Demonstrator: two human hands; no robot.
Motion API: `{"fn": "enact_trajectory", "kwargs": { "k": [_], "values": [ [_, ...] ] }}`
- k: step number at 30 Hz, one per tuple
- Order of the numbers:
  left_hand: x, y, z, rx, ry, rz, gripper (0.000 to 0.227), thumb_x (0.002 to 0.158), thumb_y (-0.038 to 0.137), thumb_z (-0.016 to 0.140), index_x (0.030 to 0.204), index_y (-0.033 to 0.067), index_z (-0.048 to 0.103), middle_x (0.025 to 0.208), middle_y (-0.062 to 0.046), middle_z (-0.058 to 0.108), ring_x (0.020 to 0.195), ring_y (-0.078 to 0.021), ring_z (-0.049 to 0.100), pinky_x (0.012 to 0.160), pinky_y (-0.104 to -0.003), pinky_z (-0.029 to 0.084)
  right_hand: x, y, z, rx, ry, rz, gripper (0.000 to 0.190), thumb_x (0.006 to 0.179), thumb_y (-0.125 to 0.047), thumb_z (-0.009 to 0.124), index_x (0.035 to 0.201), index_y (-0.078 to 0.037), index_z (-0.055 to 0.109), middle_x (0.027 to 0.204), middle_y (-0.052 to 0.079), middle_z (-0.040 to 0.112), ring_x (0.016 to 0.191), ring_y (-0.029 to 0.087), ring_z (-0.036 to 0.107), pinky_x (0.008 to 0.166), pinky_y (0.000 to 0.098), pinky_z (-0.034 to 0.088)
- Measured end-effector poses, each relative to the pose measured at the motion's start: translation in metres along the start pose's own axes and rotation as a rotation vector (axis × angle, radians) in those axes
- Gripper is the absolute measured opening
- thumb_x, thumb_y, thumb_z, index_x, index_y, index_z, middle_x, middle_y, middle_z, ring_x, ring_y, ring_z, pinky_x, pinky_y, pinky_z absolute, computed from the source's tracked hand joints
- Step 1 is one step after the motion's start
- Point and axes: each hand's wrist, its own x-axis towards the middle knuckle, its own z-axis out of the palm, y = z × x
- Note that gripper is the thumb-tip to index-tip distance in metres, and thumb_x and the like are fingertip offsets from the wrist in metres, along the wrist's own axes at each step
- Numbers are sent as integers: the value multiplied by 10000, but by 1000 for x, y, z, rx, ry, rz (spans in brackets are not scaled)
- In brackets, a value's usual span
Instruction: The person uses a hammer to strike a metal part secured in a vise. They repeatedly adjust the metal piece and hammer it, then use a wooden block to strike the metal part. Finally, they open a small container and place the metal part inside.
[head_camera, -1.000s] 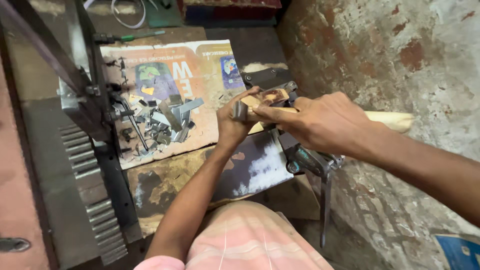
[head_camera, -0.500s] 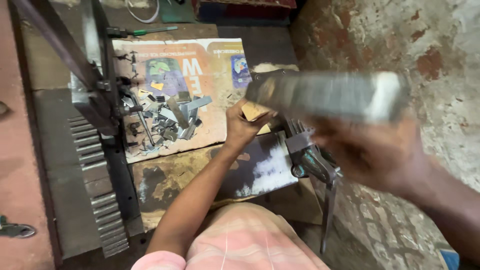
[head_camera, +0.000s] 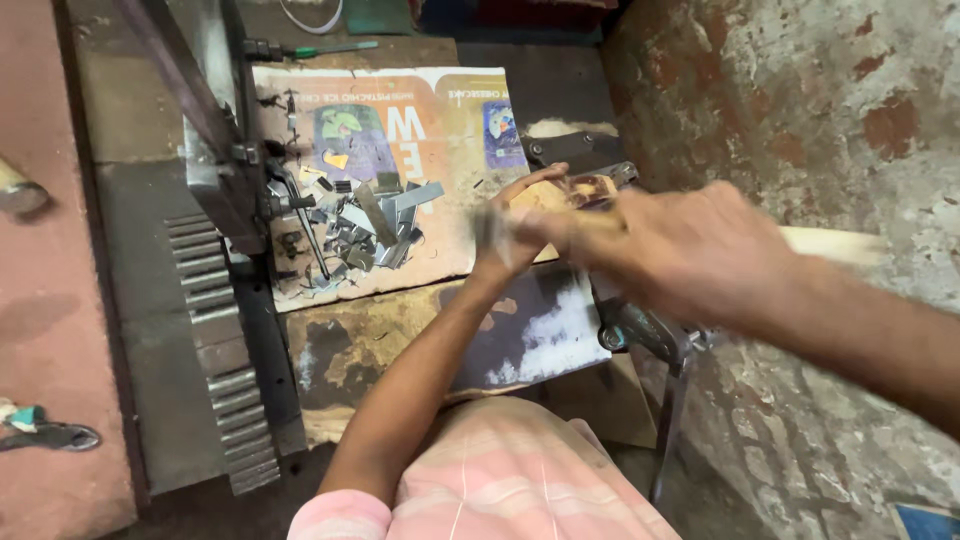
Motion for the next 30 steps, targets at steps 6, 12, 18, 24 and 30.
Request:
{"fn": "enact_trajectory", "kwargs": {
  "k": [6, 12, 18, 24, 30],
  "values": [
    [2, 1, -4, -529, -54, -196, 476, 841, 43, 801, 1298, -14, 679, 1380, -115, 689, 1208, -226, 698, 1037, -384, 591, -17, 3, 13, 110, 282, -57, 613, 971, -379, 572, 1514, -516, 322, 841, 108, 634, 567, 288, 641, 409, 432, 472],
    [9, 8, -2, 126, -22, 88, 498, 851, 54, 847, 1319, 56, 677, 1330, -109, 736, 1165, -168, 734, 1028, -326, 601, -14, 8, 13, 134, 150, 77, 704, 962, -286, 569, 1574, -538, 329, 790, 157, 658, 622, 351, 672, 502, 499, 535],
    [-7, 35, -6, 353, 99, 109, 583, 733, 123, 911, 1264, 62, 679, 1158, -125, 745, 1024, -218, 739, 894, -338, 592, -18, 19, 62, 646, 579, 65, 646, 963, -229, 648, 1564, -292, 420, 975, 183, 757, 776, 337, 741, 675, 457, 576],
    [4, 65, -7, 568, 23, 99, 489, 755, 163, 941, 1174, 59, 711, 1023, -121, 768, 891, -210, 759, 814, -322, 595, -19, 33, 133, 1260, 851, 289, 573, 1068, -188, 617, 1606, -122, 432, 983, 100, 703, 736, 156, 649, 660, 297, 553],
    [1, 66, -12, 629, 23, -59, 511, 753, 150, 932, 1207, 42, 723, 949, -133, 779, 804, -182, 728, 752, -323, 579, 31, 3, 182, 1399, 1133, 264, 451, 1131, -157, 530, 1573, -93, 470, 1320, 31, 649, 696, 73, 617, 597, 245, 553]
  ]
}}
